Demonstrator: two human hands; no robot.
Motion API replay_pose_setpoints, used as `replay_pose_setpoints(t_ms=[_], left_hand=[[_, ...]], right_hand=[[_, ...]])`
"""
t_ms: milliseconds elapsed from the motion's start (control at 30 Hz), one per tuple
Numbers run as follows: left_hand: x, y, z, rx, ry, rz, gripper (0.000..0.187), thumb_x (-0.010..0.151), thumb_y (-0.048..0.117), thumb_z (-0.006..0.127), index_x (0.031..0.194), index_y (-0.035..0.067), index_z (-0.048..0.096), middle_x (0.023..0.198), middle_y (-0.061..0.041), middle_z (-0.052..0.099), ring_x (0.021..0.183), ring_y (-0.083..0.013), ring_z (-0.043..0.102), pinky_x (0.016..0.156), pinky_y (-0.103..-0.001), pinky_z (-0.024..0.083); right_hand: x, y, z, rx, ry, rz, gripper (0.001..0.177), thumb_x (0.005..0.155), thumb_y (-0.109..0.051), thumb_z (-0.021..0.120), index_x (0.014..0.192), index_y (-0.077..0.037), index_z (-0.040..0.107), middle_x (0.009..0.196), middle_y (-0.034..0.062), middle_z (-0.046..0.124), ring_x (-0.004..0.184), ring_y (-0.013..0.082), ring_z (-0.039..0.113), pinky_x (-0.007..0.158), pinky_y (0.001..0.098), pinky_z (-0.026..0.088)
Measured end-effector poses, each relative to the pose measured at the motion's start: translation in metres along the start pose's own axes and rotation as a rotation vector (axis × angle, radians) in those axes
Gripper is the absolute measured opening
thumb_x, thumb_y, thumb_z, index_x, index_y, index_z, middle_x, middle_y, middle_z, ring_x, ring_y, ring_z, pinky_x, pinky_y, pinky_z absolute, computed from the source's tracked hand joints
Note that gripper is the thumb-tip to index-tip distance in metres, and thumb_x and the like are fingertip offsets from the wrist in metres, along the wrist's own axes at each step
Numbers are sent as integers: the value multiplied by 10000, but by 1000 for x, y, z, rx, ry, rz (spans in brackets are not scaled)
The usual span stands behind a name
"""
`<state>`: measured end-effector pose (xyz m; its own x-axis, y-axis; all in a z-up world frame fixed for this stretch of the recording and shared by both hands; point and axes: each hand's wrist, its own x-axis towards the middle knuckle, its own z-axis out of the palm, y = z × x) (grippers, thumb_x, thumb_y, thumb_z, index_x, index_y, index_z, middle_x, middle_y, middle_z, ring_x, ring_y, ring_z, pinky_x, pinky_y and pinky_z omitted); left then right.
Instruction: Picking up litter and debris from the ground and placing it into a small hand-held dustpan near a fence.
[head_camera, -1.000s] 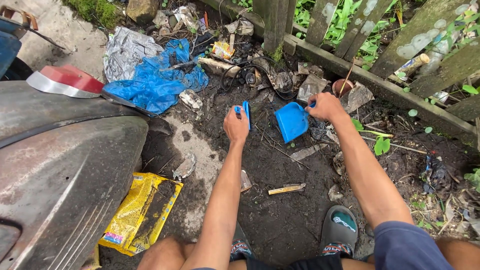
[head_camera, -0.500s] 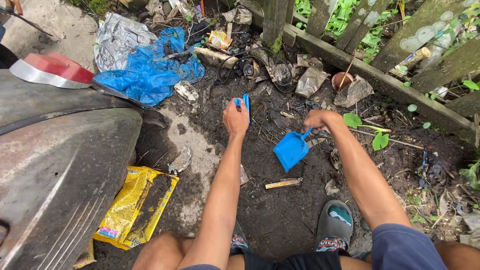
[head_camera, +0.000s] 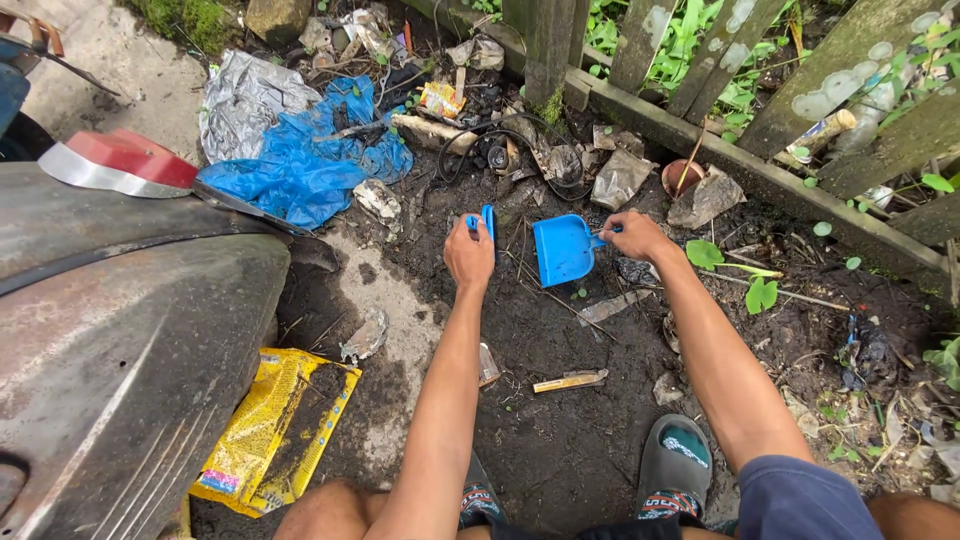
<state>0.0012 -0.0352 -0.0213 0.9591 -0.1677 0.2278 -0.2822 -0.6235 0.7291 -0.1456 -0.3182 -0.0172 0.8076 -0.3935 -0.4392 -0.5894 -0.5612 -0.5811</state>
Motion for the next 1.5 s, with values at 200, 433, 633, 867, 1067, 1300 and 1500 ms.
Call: replay_pose_setpoints(t_ms=[200,433,633,867,1067,1300,1500], left_hand=[[-1,-5,1,15,-26,17,99,953,194,621,972,135,699,817,-128,706,810,-374,734,736,-503,586],[-2,-3,-8,-16,-33,2,112,983,173,593,981,135,699,795,-80,705,794,-318,740,725,-446,595],[-2,-13,2,3,-16,42,99,956,195,617,970,132,693,779,-115,690,796,-383,726,713,-502,581],[-6,7,-15,14,12,60,93,945,206,625,972,149,694,813,-124,692,816,-393,724,727,-524,578],[-2,-13,7,20,19,37,92,937,223,629,966,169,698,812,-102,697,820,-375,730,737,-506,582],[-3,-5,5,13,19,53,92,935,214,635,963,154,699,823,-132,693,824,-400,722,736,-530,575],[-4,2,-4,15,6,32,99,942,213,622,970,151,694,833,-116,703,824,-384,732,741,-514,581]], right_hand=[[-28,-1,-4,191,110,-11,275,1051,-240,574,1208,-96,747,1136,266,721,1109,446,679,1027,608,476],[13,69,7,143,324,-8,229,1037,-291,574,1108,-196,771,1027,181,742,1028,444,694,931,584,529],[-17,45,-11,31,377,1,269,924,-413,707,1049,-188,784,1010,218,747,1048,465,685,902,572,536],[-7,55,-9,-103,407,-61,216,935,-345,703,1038,-165,768,1048,155,729,1034,424,697,897,558,560],[-13,18,-29,-213,391,-109,181,922,-314,707,1024,-189,788,1031,125,738,999,414,718,881,549,578],[17,-1,-18,-436,416,-246,150,895,-261,739,1006,-178,797,1004,78,724,938,365,747,841,497,610],[24,-10,4,-509,405,-308,132,864,-229,782,965,-145,792,966,88,701,895,342,749,801,466,623]])
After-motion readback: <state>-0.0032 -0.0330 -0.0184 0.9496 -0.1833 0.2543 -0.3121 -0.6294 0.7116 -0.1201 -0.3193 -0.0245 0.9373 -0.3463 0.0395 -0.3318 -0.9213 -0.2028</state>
